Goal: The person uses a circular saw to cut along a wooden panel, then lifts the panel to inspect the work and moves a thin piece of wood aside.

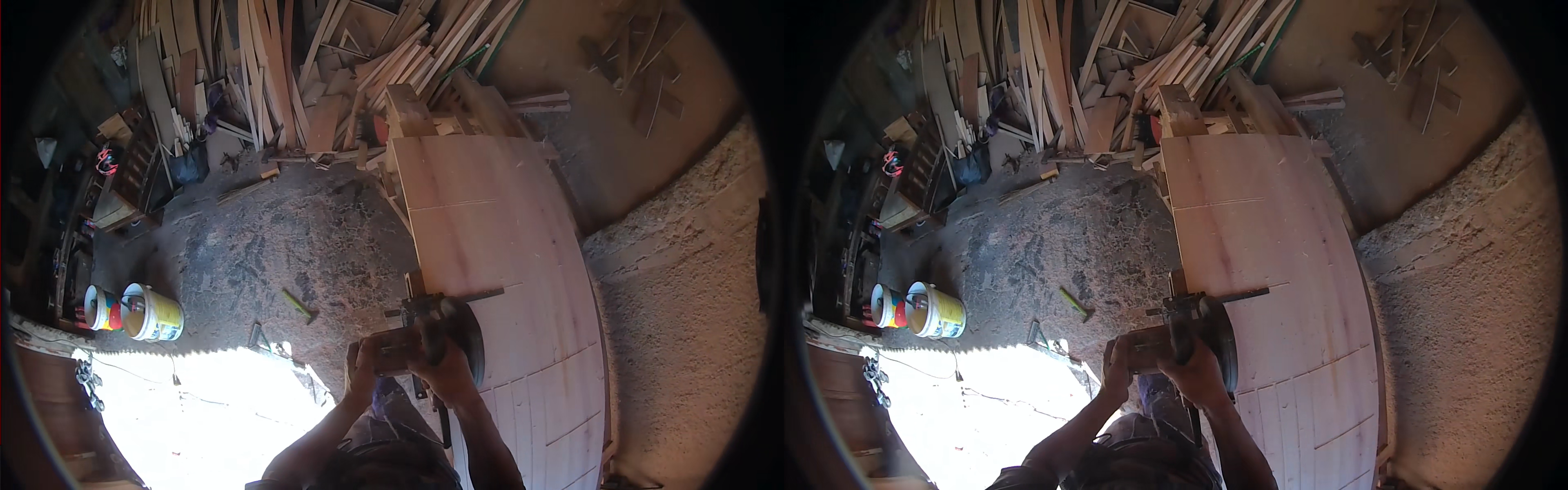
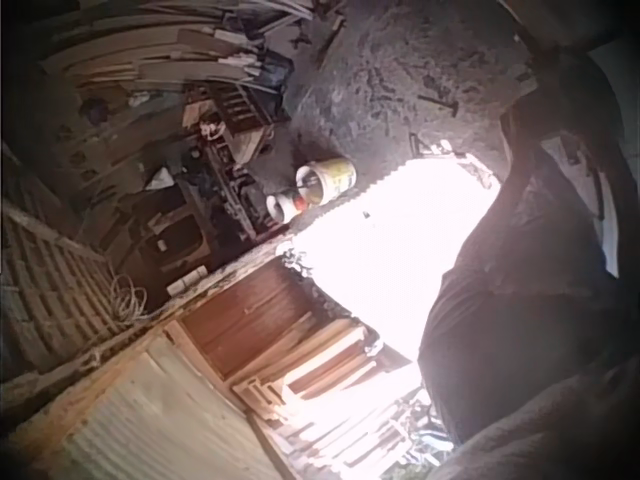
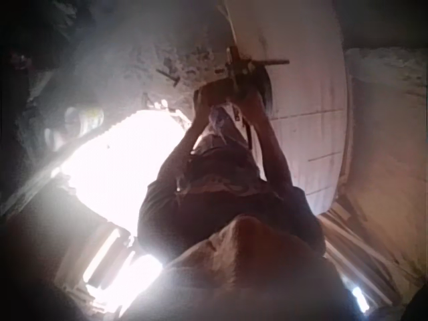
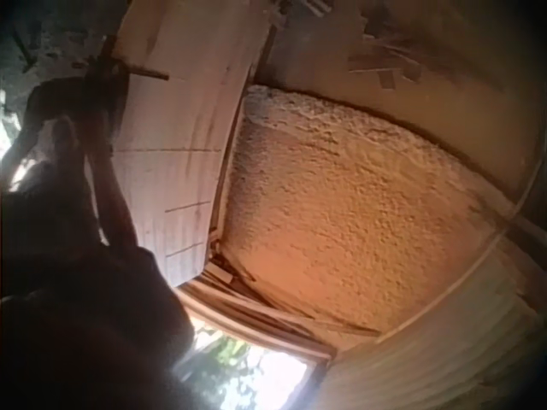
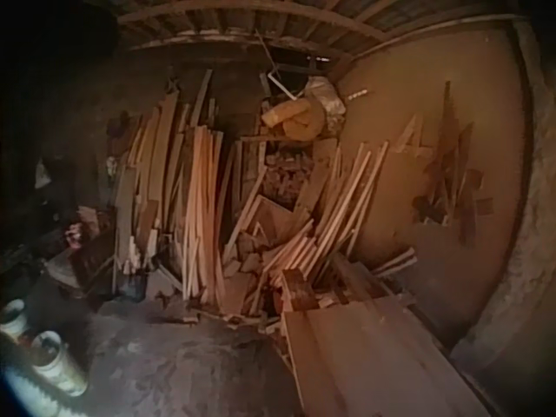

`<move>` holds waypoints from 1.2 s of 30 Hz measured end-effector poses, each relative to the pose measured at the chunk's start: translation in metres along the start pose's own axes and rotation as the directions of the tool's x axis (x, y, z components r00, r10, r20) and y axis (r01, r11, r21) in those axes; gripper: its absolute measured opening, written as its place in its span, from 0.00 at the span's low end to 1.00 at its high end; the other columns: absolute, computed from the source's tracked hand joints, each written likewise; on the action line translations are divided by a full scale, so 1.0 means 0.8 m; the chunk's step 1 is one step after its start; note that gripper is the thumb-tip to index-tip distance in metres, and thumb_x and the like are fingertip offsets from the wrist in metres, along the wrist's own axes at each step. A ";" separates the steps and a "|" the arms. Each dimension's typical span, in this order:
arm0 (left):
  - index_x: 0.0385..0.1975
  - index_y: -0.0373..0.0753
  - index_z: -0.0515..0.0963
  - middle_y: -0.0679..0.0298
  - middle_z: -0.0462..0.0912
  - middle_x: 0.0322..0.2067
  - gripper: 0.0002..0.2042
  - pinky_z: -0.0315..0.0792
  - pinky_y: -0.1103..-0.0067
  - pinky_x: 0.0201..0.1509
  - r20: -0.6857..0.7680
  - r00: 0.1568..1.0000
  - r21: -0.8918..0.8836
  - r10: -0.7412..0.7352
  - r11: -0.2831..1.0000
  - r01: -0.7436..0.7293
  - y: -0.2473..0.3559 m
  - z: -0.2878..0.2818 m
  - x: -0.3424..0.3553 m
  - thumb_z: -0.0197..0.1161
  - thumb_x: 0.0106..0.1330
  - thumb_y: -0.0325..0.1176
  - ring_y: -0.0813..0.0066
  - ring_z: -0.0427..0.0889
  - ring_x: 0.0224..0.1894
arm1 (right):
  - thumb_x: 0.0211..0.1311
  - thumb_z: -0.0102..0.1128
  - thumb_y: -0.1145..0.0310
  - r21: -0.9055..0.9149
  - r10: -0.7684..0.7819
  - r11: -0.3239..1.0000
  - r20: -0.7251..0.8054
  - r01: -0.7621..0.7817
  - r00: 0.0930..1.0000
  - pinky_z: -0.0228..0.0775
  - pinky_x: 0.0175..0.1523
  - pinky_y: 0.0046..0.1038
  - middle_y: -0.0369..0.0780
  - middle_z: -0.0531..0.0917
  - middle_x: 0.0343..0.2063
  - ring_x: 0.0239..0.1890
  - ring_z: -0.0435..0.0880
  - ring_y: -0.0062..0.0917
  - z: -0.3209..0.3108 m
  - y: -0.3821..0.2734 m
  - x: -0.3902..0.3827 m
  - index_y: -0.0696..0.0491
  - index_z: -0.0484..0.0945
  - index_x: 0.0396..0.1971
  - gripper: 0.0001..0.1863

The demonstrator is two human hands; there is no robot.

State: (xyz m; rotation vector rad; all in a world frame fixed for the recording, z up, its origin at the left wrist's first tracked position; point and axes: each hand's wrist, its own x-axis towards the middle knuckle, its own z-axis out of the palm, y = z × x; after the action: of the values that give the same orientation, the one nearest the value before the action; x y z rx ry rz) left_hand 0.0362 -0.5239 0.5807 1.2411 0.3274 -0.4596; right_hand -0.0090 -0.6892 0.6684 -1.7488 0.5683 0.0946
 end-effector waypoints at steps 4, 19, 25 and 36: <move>0.47 0.44 0.78 0.75 0.74 0.26 0.16 0.53 0.86 0.16 -0.006 1.000 0.004 0.011 1.000 -0.011 0.024 0.011 0.039 0.53 0.76 0.50 0.92 0.61 0.18 | 0.52 0.73 0.65 0.043 0.049 0.998 0.030 -0.050 0.998 0.77 0.46 0.34 0.43 0.84 0.34 0.38 0.84 0.29 0.004 -0.018 0.046 0.62 0.75 0.48 0.26; 0.48 0.38 0.76 0.67 0.75 0.38 0.18 0.72 0.78 0.46 0.017 0.999 -0.052 -0.047 0.998 0.047 0.142 0.059 0.178 0.50 0.78 0.48 0.81 0.74 0.41 | 0.50 0.73 0.61 -0.043 0.066 0.997 0.004 -0.066 0.998 0.77 0.46 0.37 0.50 0.86 0.34 0.40 0.87 0.38 0.013 -0.088 0.207 0.62 0.76 0.45 0.27; 0.44 0.36 0.76 0.67 0.78 0.36 0.16 0.73 0.79 0.44 -0.004 0.998 0.031 0.065 0.997 -0.065 0.138 0.047 0.264 0.51 0.78 0.44 0.82 0.75 0.39 | 0.50 0.73 0.61 -0.031 0.077 0.997 0.008 -0.076 0.997 0.77 0.47 0.36 0.49 0.85 0.35 0.40 0.87 0.37 0.018 -0.129 0.278 0.62 0.77 0.45 0.26; 0.50 0.35 0.77 0.64 0.81 0.41 0.19 0.73 0.79 0.51 0.012 0.999 -0.007 0.051 0.999 -0.051 0.198 0.071 0.388 0.50 0.78 0.45 0.78 0.77 0.44 | 0.53 0.74 0.70 -0.062 0.123 0.991 0.010 -0.122 0.992 0.75 0.42 0.26 0.38 0.81 0.33 0.37 0.81 0.19 0.025 -0.195 0.404 0.61 0.75 0.48 0.24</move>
State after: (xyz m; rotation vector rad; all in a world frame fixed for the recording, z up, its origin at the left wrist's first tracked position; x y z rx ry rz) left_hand 0.3836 -0.5865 0.5801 1.2369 0.2864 -0.4214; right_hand 0.3444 -0.7517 0.6868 -1.7702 0.6681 0.2119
